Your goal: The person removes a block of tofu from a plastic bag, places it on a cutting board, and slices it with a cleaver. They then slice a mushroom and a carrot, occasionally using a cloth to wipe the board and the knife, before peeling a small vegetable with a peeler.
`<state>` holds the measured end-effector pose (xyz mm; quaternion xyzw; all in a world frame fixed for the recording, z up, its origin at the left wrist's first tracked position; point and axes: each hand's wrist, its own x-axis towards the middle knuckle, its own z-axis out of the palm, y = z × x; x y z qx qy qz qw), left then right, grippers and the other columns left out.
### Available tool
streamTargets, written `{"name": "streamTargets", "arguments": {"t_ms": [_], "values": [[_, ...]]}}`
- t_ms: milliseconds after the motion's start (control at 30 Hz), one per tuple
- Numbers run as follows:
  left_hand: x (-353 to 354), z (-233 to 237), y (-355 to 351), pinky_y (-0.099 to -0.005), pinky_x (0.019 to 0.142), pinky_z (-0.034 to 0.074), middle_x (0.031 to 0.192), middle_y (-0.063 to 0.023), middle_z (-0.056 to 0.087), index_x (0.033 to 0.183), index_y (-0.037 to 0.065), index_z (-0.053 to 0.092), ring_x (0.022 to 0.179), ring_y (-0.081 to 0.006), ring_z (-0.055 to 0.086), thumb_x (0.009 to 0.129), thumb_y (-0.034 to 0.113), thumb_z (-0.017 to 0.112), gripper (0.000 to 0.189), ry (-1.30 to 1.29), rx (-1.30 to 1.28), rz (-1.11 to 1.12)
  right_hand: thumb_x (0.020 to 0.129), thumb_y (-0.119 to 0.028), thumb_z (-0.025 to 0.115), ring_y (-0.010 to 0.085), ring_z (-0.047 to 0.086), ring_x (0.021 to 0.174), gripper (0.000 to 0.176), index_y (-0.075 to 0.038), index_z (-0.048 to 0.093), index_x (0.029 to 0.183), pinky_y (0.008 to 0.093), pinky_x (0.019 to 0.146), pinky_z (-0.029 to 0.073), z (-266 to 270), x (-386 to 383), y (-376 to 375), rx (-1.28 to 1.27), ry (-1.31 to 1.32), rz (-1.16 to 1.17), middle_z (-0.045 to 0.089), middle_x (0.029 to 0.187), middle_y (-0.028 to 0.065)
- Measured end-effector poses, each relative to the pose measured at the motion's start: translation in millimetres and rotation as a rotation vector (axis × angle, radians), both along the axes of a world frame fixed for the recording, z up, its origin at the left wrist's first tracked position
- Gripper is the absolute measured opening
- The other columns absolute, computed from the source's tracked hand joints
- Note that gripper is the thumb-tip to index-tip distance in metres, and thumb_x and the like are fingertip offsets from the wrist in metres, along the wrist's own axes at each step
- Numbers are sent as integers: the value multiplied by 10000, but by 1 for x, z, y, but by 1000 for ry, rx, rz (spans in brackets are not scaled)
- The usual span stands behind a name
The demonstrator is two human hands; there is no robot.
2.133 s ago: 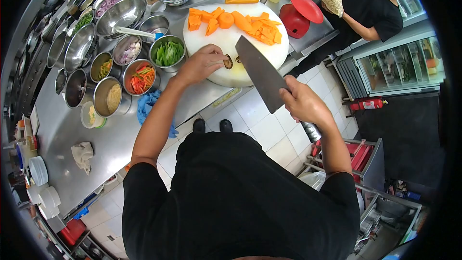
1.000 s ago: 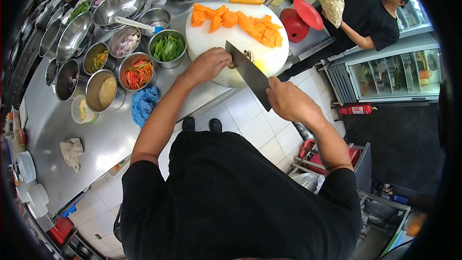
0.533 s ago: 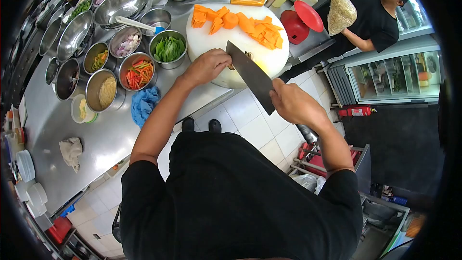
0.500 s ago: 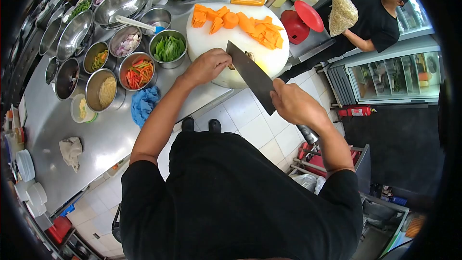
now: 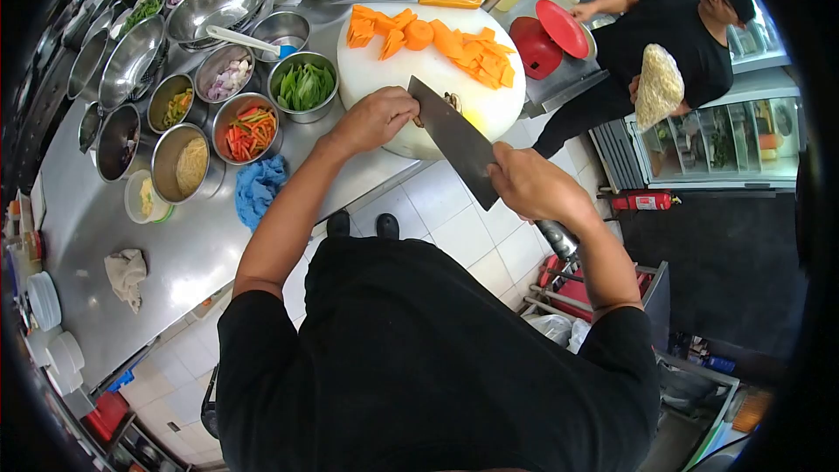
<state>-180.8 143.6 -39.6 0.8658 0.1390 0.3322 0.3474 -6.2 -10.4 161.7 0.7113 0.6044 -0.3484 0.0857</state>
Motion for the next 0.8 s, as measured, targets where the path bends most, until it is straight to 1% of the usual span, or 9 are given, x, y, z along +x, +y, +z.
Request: {"name": "streamTargets", "arguments": {"t_ms": [167, 300, 367, 433, 500, 567, 633, 767, 800], "values": [[-2, 3, -1, -375, 815, 488, 911, -114, 624, 944, 1, 635, 899, -294, 605, 857, 20, 607, 93, 32, -8, -10, 974, -179, 444, 422, 632, 598, 272, 87, 470, 923, 505, 624, 500, -29, 3, -2, 35, 7, -22, 587, 612, 258], [5, 0, -3, -374, 843, 495, 943, -120, 640, 1001, 13, 664, 930, -300, 617, 865, 26, 596, 152, 57, -10, 43, 984, -201, 459, 507, 605, 827, 257, 55, 468, 963, 562, 753, 458, -32, 22, -14, 73, 21, -75, 607, 838, 351], [7, 0, -7, -375, 849, 500, 962, -128, 647, 1028, 17, 673, 944, -305, 623, 869, 26, 591, 179, 105, -5, 75, 988, -193, 487, 375, 602, 518, 230, 25, 456, 924, 470, 522, 459, -47, 40, -25, 369, -61, 18, 568, 626, 242], [5, 3, -8, -380, 837, 511, 1006, -143, 658, 1092, 19, 676, 953, -310, 640, 872, 37, 599, 233, 85, -110, 136, 977, -182, 499, 444, 592, 597, 218, 26, 454, 931, 505, 574, 442, -35, 32, -27, 298, -27, -55, 558, 653, 269], [0, -4, -4, -377, 817, 523, 1027, -152, 664, 1126, 8, 667, 932, -306, 657, 880, 49, 604, 257, -71, 22, 162, 968, -191, 501, 541, 565, 855, 223, 31, 480, 974, 591, 743, 432, -36, 31, -24, 340, -48, 69, 599, 848, 349], [-18, 13, -9, -368, 807, 523, 1014, -150, 666, 1125, 6, 666, 911, -294, 659, 890, 57, 611, 247, -122, -27, 315, 965, -186, 511, 550, 554, 860, 218, 30, 484, 972, 598, 736, 427, -38, 25, -21, 314, 5, 101, 590, 861, 359], [-45, 30, -6, -361, 777, 526, 982, -149, 668, 1111, 11, 669, 877, -287, 657, 893, 64, 625, 229, -200, -125, 443, 967, -191, 532, 447, 578, 599, 231, 20, 472, 893, 504, 568, 437, -52, 27, -22, 405, -11, 193, 553, 642, 252], [-128, 55, 16, -314, 711, 523, 917, -116, 674, 1081, 12, 683, 801, -221, 653, 896, 75, 641, 199, -390, 123, 853, 984, -178, 516, 274, 572, 422, 232, 13, 447, 872, 415, 423, 428, -48, 21, -18, 227, -9, 65, 538, 547, 164], [-157, 67, 19, -308, 716, 521, 923, -116, 681, 1078, 7, 683, 812, -204, 653, 897, 74, 640, 197, -415, 106, 969, 983, -162, 508, 327, 589, 448, 217, 18, 446, 879, 438, 442, 443, -39, 14, -15, 216, -20, 59, 545, 539, 196]]}}
